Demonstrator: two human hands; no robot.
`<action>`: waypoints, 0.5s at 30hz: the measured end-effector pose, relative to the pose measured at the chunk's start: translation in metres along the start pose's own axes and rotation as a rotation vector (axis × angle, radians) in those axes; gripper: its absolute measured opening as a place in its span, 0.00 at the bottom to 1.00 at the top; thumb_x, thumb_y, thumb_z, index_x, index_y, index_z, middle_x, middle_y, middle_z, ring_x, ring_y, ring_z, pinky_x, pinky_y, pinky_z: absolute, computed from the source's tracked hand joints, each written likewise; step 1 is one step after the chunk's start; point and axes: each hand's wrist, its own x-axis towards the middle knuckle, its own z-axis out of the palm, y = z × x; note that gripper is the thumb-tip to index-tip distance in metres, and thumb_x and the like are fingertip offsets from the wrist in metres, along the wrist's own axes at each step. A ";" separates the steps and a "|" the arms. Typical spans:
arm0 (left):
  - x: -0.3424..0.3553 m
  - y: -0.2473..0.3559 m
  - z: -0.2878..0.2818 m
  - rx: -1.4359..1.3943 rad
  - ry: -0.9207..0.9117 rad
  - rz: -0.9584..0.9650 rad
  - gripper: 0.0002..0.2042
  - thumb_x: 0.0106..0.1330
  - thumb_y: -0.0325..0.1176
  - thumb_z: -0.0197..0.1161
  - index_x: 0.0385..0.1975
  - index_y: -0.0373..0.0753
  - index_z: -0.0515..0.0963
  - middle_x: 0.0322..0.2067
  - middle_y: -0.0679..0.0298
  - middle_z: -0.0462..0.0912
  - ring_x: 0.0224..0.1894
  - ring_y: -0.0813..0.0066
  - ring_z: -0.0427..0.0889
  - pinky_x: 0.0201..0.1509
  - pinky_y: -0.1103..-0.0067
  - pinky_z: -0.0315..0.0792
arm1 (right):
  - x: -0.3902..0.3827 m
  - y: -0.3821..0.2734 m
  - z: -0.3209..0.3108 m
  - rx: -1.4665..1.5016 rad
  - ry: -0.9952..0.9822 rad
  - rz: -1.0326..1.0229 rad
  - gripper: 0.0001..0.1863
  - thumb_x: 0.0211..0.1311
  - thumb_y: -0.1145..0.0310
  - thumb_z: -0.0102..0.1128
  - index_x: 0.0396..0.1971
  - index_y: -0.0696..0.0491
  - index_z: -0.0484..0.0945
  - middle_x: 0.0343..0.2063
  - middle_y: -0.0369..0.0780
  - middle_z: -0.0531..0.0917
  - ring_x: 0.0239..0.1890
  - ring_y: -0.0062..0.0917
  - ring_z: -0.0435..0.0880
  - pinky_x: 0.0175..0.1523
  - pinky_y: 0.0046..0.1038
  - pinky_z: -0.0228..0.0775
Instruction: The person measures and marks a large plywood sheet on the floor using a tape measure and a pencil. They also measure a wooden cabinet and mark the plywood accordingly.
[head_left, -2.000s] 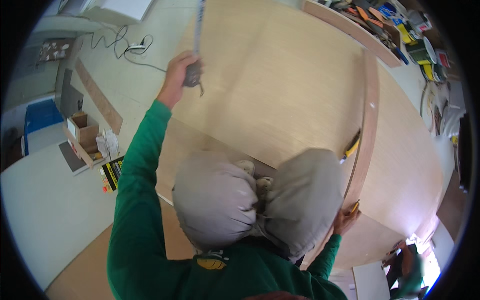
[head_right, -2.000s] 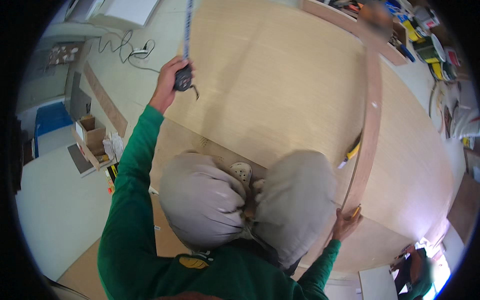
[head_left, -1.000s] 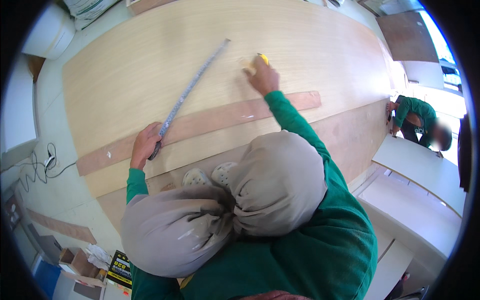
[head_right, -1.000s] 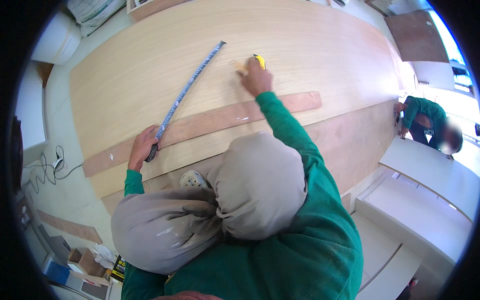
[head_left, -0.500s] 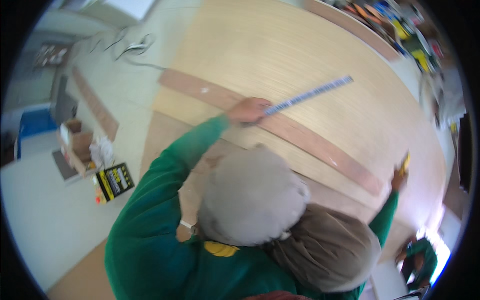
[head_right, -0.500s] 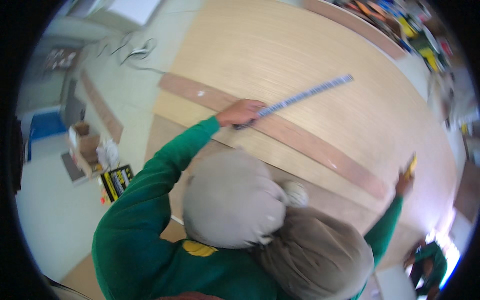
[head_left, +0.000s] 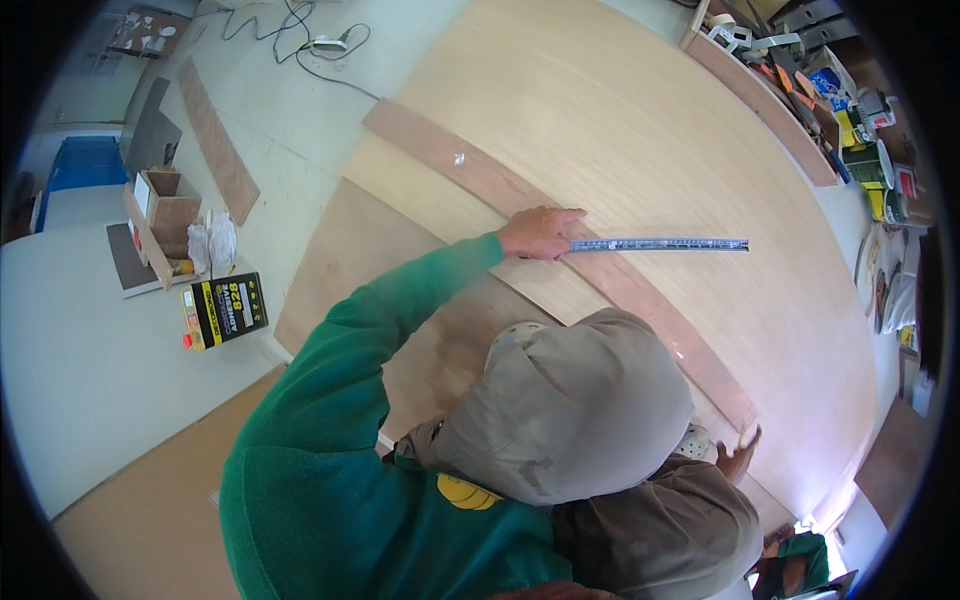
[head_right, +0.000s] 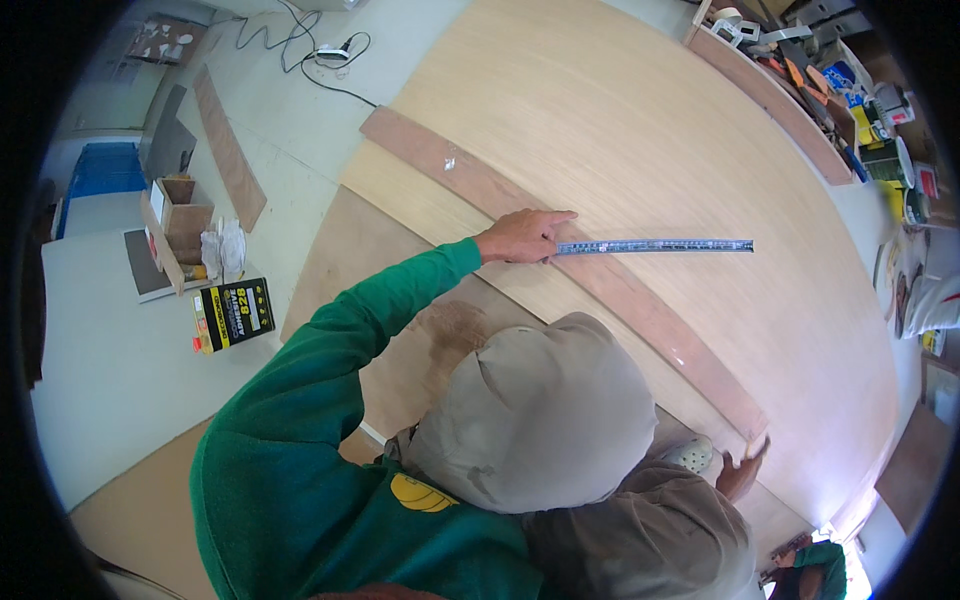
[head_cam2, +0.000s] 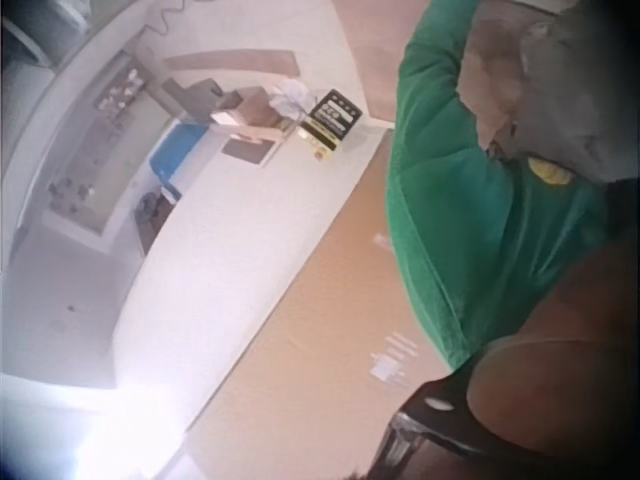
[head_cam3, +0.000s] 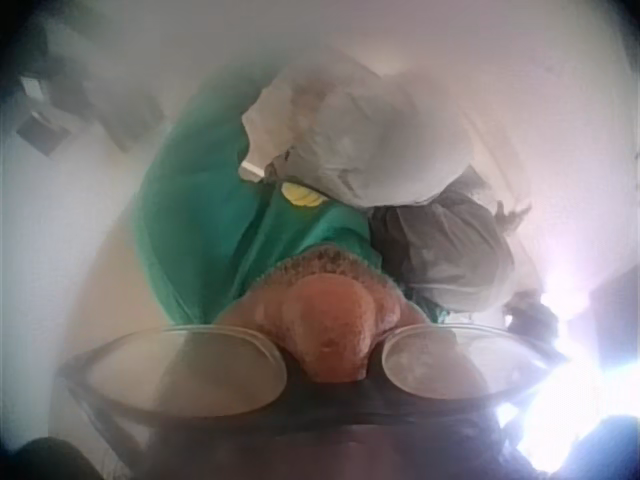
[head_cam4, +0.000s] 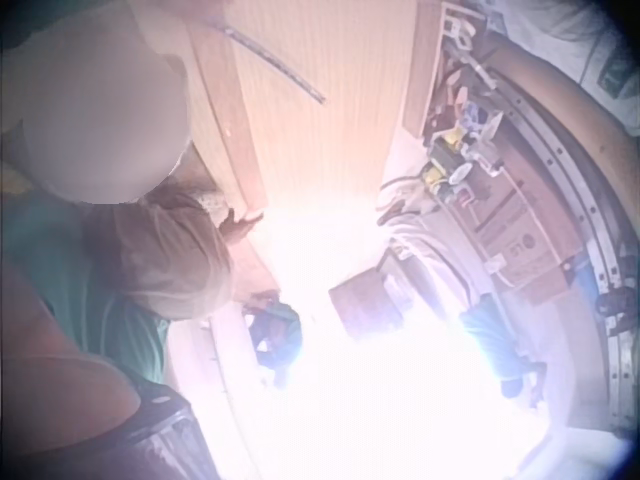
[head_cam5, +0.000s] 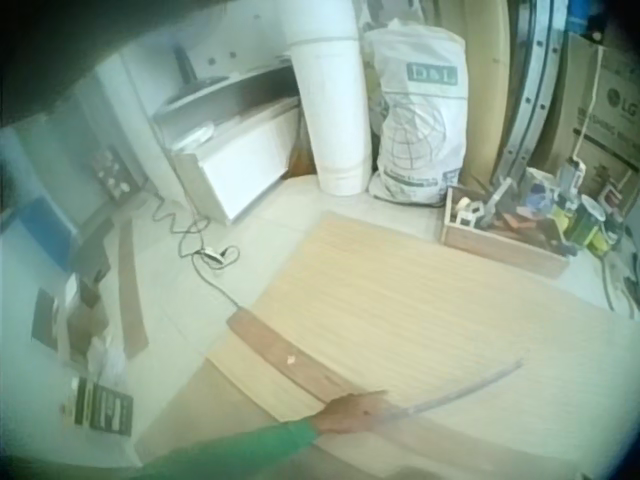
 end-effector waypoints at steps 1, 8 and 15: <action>0.005 -0.006 0.005 0.024 0.034 0.020 0.39 0.62 0.36 0.62 0.79 0.44 0.67 0.32 0.65 0.92 0.35 0.65 0.89 0.43 0.67 0.81 | 0.011 -0.031 0.001 -0.175 -0.031 -0.252 0.65 0.44 0.70 0.87 0.83 0.40 0.56 0.69 0.53 0.76 0.66 0.50 0.80 0.63 0.49 0.77; 0.021 0.016 0.019 0.192 0.096 -0.047 0.32 0.62 0.37 0.63 0.71 0.46 0.78 0.34 0.62 0.92 0.42 0.61 0.91 0.47 0.63 0.81 | 0.073 -0.094 0.022 -0.370 -0.355 -0.427 0.59 0.47 0.70 0.85 0.80 0.40 0.59 0.57 0.49 0.86 0.57 0.51 0.86 0.56 0.48 0.80; 0.039 0.032 0.042 0.213 0.221 -0.062 0.30 0.62 0.39 0.64 0.69 0.51 0.81 0.34 0.61 0.93 0.42 0.60 0.91 0.49 0.63 0.82 | 0.107 -0.061 0.028 -0.256 -0.330 -0.418 0.54 0.52 0.71 0.83 0.79 0.43 0.61 0.57 0.49 0.86 0.57 0.51 0.86 0.57 0.49 0.80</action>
